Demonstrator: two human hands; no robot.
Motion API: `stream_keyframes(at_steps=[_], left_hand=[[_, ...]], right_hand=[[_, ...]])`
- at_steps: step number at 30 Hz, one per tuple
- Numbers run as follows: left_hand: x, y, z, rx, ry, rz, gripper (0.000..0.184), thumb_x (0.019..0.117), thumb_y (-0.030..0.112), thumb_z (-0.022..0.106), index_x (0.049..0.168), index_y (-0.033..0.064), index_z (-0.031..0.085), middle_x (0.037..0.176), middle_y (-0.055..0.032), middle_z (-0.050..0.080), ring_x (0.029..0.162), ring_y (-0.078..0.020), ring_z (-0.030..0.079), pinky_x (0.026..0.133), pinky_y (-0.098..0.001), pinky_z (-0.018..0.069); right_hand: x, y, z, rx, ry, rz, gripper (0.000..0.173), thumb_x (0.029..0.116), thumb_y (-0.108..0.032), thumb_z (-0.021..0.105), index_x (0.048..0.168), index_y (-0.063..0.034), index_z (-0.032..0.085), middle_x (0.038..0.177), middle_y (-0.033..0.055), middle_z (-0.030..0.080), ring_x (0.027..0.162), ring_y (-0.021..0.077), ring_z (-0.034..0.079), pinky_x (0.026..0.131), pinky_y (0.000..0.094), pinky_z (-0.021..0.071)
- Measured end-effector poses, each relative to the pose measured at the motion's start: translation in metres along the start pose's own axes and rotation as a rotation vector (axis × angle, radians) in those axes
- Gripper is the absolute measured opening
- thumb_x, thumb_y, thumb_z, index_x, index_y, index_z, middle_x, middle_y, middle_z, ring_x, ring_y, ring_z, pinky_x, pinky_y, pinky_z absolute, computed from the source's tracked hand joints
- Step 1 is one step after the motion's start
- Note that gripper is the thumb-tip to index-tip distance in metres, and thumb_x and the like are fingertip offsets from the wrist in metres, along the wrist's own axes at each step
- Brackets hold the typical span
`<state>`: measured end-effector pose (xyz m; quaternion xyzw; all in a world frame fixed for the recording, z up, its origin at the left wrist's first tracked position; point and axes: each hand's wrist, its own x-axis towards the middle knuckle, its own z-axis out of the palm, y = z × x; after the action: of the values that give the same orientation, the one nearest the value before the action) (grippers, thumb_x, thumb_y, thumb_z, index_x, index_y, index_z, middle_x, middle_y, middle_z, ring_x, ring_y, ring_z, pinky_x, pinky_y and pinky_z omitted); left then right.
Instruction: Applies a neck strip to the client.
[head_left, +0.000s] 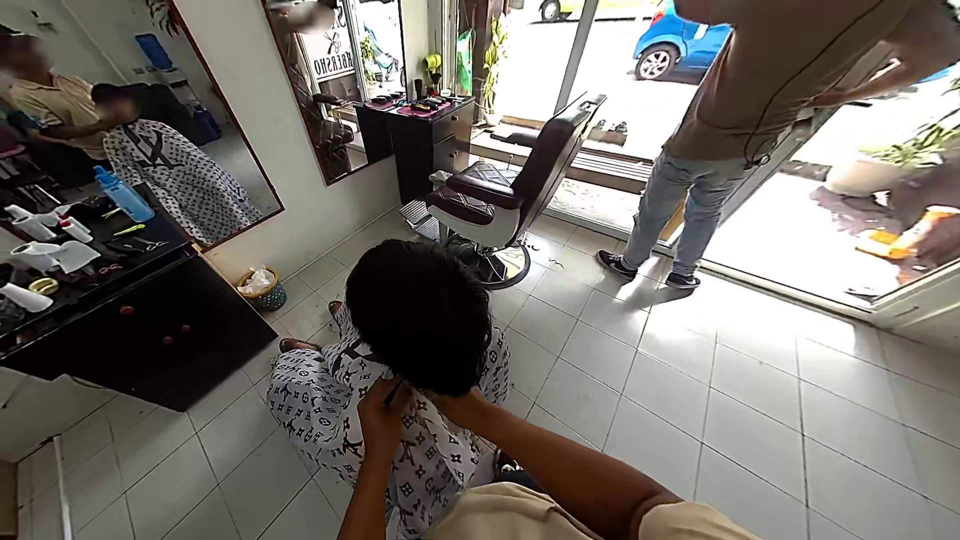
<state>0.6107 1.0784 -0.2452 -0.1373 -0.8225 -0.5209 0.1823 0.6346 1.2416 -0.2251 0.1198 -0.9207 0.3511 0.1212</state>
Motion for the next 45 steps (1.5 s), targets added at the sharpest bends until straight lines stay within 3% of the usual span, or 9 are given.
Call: stream_keyframes(at_steps=[7, 11, 13, 17, 24, 32, 39, 43, 45], left_hand=[[-0.017, -0.002, 0.005, -0.010, 0.088, 0.046, 0.019, 0.0945, 0.011, 0.062, 0.100, -0.0019, 0.076, 0.087, -0.0071, 0.071, 0.080, -0.0047, 0.066, 0.077, -0.0189, 0.0541], [-0.022, 0.020, 0.001, -0.146, 0.065, -0.367, 0.036, 0.0980, 0.008, 0.064, 0.129, -0.0081, 0.055, 0.080, -0.0037, 0.069, 0.065, -0.0016, 0.060, 0.065, -0.0206, 0.0513], [-0.021, 0.028, -0.003, 0.000, -0.003, -0.428, 0.023, 0.0975, 0.011, 0.067, 0.113, -0.0051, 0.068, 0.079, -0.0061, 0.070, 0.067, -0.0077, 0.063, 0.069, -0.0273, 0.0536], [-0.023, 0.047, -0.006, 0.521, -0.107, -0.137, 0.024, 0.0989, 0.015, 0.061, 0.102, -0.0018, 0.077, 0.094, -0.0183, 0.075, 0.086, -0.0337, 0.074, 0.078, -0.0537, 0.0587], [-0.015, 0.052, -0.003, 0.817, -0.238, 0.042, 0.021, 0.0972, 0.011, 0.059, 0.102, -0.0010, 0.075, 0.096, -0.0191, 0.073, 0.078, -0.0365, 0.073, 0.064, -0.0517, 0.0581], [-0.021, 0.060, 0.012, 0.847, -0.114, 0.009, 0.023, 0.0971, 0.011, 0.057, 0.103, -0.0011, 0.075, 0.096, -0.0183, 0.072, 0.077, -0.0353, 0.073, 0.062, -0.0503, 0.0577], [-0.037, 0.073, 0.021, 0.459, 0.118, -0.254, 0.026, 0.1000, 0.016, 0.057, 0.109, 0.0004, 0.075, 0.088, -0.0146, 0.073, 0.077, -0.0269, 0.071, 0.075, -0.0458, 0.0569], [-0.062, 0.078, 0.025, 0.324, -0.120, -0.014, 0.028, 0.0957, 0.002, 0.054, 0.111, 0.0020, 0.077, 0.110, -0.0155, 0.075, 0.105, -0.0273, 0.072, 0.095, -0.0435, 0.0557], [-0.060, 0.077, 0.030, 0.386, -0.257, 0.093, 0.038, 0.0927, -0.007, 0.052, 0.121, 0.0040, 0.074, 0.120, -0.0171, 0.073, 0.115, -0.0319, 0.069, 0.102, -0.0472, 0.0518]], right_hand=[[0.009, 0.004, -0.012, 0.014, -0.185, 0.082, 0.045, 0.1038, -0.037, 0.055, 0.125, 0.0005, 0.069, 0.128, 0.0235, 0.067, 0.127, 0.0364, 0.060, 0.109, 0.0539, 0.0451], [0.013, 0.002, -0.012, 0.100, -0.262, 0.127, 0.048, 0.1033, -0.036, 0.057, 0.131, 0.0026, 0.065, 0.133, 0.0253, 0.063, 0.132, 0.0374, 0.056, 0.112, 0.0555, 0.0412], [0.015, 0.000, -0.011, 0.062, -0.298, 0.096, 0.046, 0.1046, -0.034, 0.054, 0.130, 0.0029, 0.065, 0.133, 0.0260, 0.063, 0.131, 0.0388, 0.056, 0.111, 0.0570, 0.0412], [0.016, -0.001, -0.010, -0.003, -0.303, 0.022, 0.045, 0.1045, -0.033, 0.053, 0.128, 0.0035, 0.067, 0.130, 0.0264, 0.065, 0.129, 0.0404, 0.058, 0.108, 0.0593, 0.0432], [0.014, 0.010, -0.015, -0.072, -0.258, -0.117, 0.041, 0.1030, -0.029, 0.056, 0.124, 0.0035, 0.069, 0.125, 0.0273, 0.068, 0.122, 0.0429, 0.063, 0.102, 0.0622, 0.0476], [0.021, 0.016, -0.021, -0.039, -0.396, -0.128, 0.043, 0.1047, -0.030, 0.053, 0.130, 0.0022, 0.066, 0.131, 0.0269, 0.064, 0.129, 0.0416, 0.058, 0.107, 0.0606, 0.0436], [0.008, 0.051, -0.025, 0.031, -0.254, -0.486, 0.034, 0.0990, -0.028, 0.061, 0.111, 0.0016, 0.075, 0.110, 0.0227, 0.074, 0.107, 0.0403, 0.071, 0.091, 0.0594, 0.0561], [0.001, 0.096, -0.036, 0.283, -0.204, -0.389, 0.028, 0.0935, -0.017, 0.066, 0.106, 0.0078, 0.073, 0.103, 0.0251, 0.072, 0.098, 0.0424, 0.071, 0.089, 0.0590, 0.0557], [0.020, 0.111, -0.041, 0.327, -0.154, -0.266, 0.032, 0.0891, -0.012, 0.069, 0.110, 0.0118, 0.070, 0.111, 0.0311, 0.069, 0.108, 0.0463, 0.066, 0.095, 0.0610, 0.0520]])
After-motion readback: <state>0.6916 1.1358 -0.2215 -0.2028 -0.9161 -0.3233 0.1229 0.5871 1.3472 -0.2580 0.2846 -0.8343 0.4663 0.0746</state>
